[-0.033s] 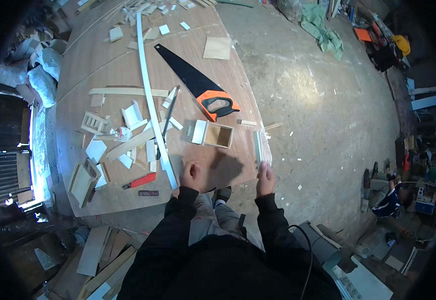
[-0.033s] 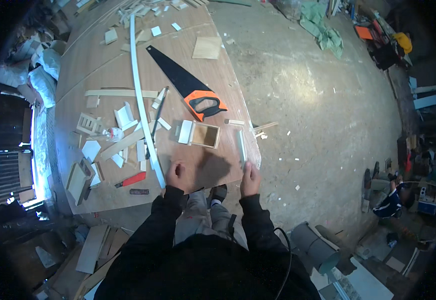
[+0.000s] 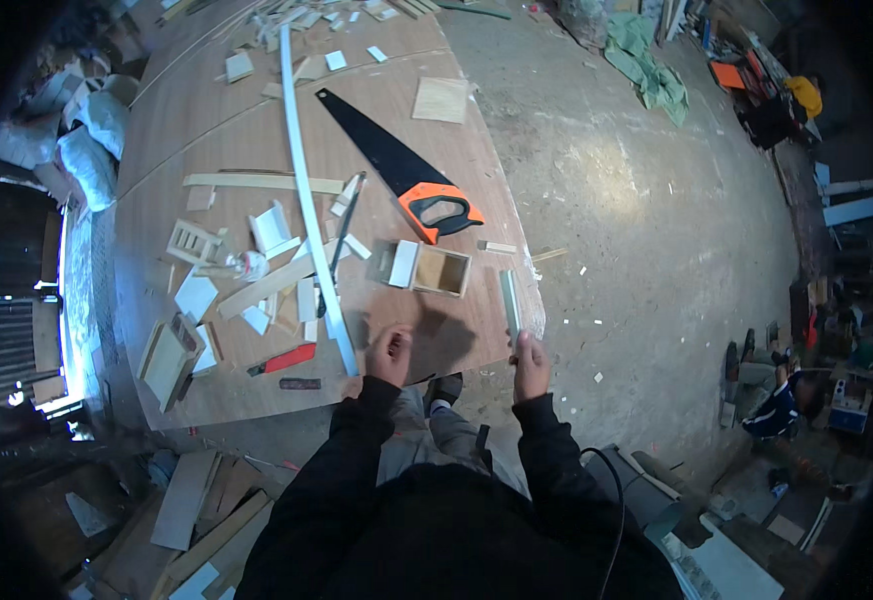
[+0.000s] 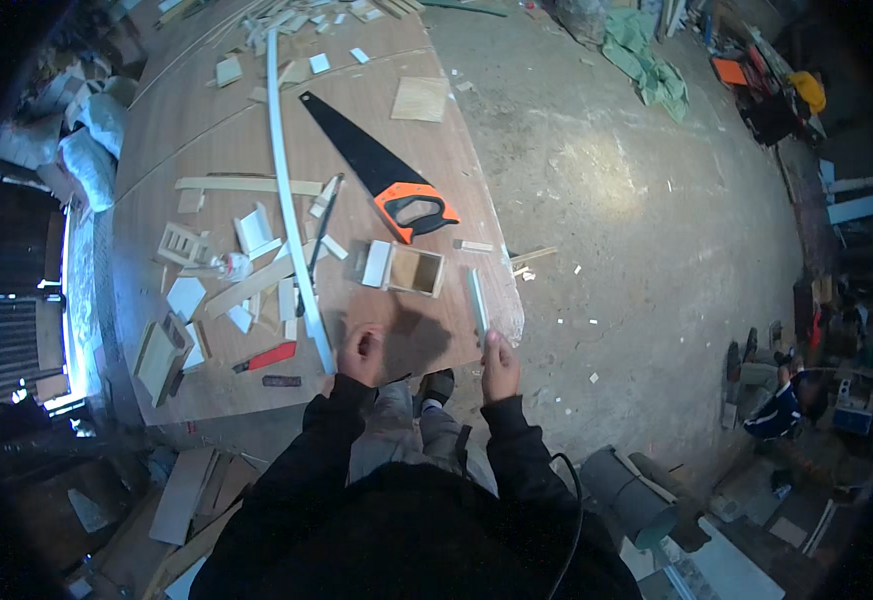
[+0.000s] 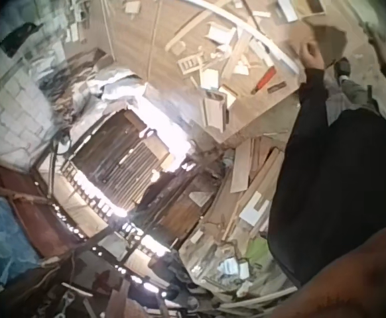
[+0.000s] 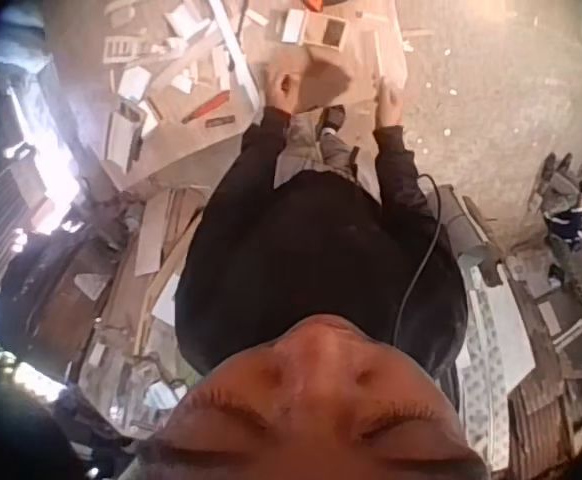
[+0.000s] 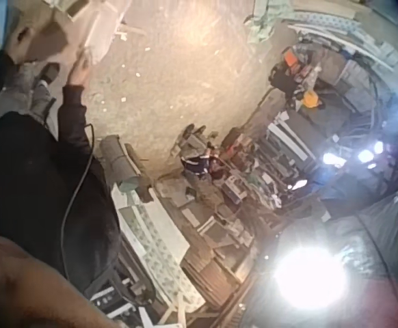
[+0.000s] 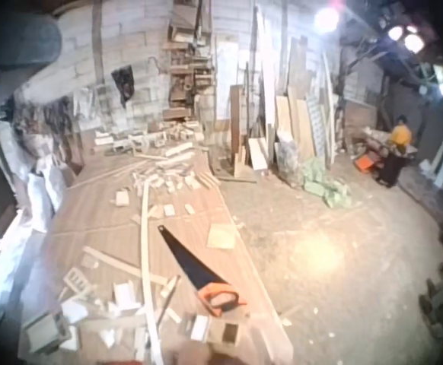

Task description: The person fits small wooden pieces together, trims and carves a wooden strip using a utility knife, and smooths the wooden parts with sandpaper.

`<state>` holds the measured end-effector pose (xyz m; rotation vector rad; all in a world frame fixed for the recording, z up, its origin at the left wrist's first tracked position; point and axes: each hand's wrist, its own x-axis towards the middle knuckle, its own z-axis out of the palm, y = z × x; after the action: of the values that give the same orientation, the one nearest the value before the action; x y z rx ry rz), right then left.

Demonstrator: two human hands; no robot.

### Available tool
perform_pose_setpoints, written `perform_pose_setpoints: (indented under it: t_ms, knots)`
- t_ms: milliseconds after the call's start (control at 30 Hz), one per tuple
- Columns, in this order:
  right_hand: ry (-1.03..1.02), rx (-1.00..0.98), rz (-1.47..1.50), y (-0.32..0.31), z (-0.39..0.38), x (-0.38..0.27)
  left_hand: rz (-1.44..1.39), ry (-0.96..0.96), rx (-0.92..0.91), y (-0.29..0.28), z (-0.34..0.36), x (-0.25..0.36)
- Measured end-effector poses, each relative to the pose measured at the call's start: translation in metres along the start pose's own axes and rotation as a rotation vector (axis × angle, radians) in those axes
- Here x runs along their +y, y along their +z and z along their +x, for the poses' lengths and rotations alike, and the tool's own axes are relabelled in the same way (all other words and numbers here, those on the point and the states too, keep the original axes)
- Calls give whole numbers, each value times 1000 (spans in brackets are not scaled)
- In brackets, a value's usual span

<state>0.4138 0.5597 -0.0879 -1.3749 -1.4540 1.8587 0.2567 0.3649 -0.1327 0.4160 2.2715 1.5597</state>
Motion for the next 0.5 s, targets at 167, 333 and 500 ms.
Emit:
perform_pose_setpoints:
  t_ms: [167, 333, 500]
  knots:
    - [169, -364, 86, 24, -61, -29, -507, -58, -356, -36, -34, 80]
    - [-169, -524, -376, 90, -91, -68, -492, -200, -422, -92, -18, 90]
    - [-591, -558, -596, 126, -81, -94, -495, -214, -424, -125, 8, 82]
